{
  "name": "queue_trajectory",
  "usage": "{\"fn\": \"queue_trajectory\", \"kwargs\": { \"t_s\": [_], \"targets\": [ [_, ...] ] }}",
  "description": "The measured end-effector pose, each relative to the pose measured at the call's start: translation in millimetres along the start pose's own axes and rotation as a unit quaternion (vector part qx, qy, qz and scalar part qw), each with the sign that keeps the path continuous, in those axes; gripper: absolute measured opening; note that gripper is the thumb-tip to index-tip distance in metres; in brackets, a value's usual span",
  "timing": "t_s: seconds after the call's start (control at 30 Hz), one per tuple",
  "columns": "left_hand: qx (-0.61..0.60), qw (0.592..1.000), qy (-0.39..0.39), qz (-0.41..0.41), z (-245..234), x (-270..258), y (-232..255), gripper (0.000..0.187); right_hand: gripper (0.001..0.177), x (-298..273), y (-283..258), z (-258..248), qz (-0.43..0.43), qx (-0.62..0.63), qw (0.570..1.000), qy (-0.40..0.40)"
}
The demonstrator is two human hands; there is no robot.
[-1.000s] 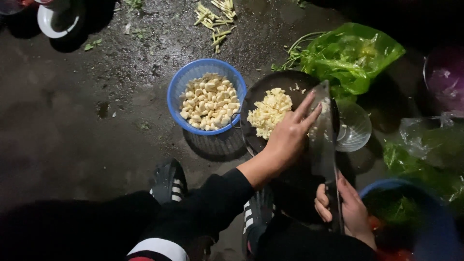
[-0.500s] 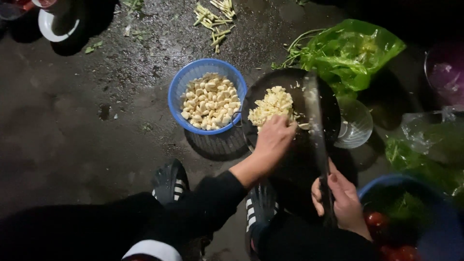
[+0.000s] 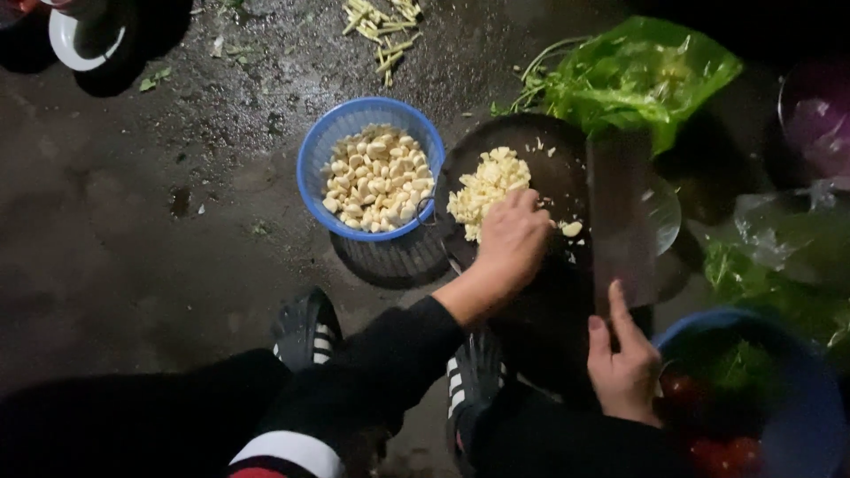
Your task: The person chops garlic cloves on a wooden cutting board using a large knife. They repeatedly gather the chopped garlic and continue chopping until it is finely minced, then scrape the garlic into a small bowl.
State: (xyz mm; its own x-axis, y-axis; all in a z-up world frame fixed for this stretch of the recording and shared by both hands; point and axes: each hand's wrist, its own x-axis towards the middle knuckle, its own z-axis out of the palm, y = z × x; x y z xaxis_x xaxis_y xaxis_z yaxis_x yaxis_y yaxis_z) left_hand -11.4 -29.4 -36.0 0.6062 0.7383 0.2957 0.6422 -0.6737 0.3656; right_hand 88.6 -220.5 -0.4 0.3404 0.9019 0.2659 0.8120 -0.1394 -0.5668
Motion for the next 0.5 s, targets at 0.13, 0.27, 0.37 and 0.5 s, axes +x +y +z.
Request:
{"fn": "queue_trajectory", "kwargs": {
  "t_s": [0.13, 0.27, 0.37, 0.5],
  "targets": [
    [-0.005, 0.998, 0.016, -0.054, -33, -26, -10, 0.005, 0.052, -22, 30, 27, -0.057, -0.049, 0.995, 0.069],
    [-0.027, 0.992, 0.105, -0.07, -42, -30, -18, 0.012, 0.056, -24, 40, 33, 0.185, -0.066, 0.966, -0.17],
    [-0.019, 0.993, 0.075, -0.085, -33, -53, -29, 0.012, 0.054, -14, -14, 0, 0.33, -0.014, 0.92, -0.213],
    [-0.076, 0.983, -0.018, -0.168, -42, -36, -38, 0.008, 0.052, -6, 9, 14, 0.415, 0.401, 0.813, -0.079]
  ]
}}
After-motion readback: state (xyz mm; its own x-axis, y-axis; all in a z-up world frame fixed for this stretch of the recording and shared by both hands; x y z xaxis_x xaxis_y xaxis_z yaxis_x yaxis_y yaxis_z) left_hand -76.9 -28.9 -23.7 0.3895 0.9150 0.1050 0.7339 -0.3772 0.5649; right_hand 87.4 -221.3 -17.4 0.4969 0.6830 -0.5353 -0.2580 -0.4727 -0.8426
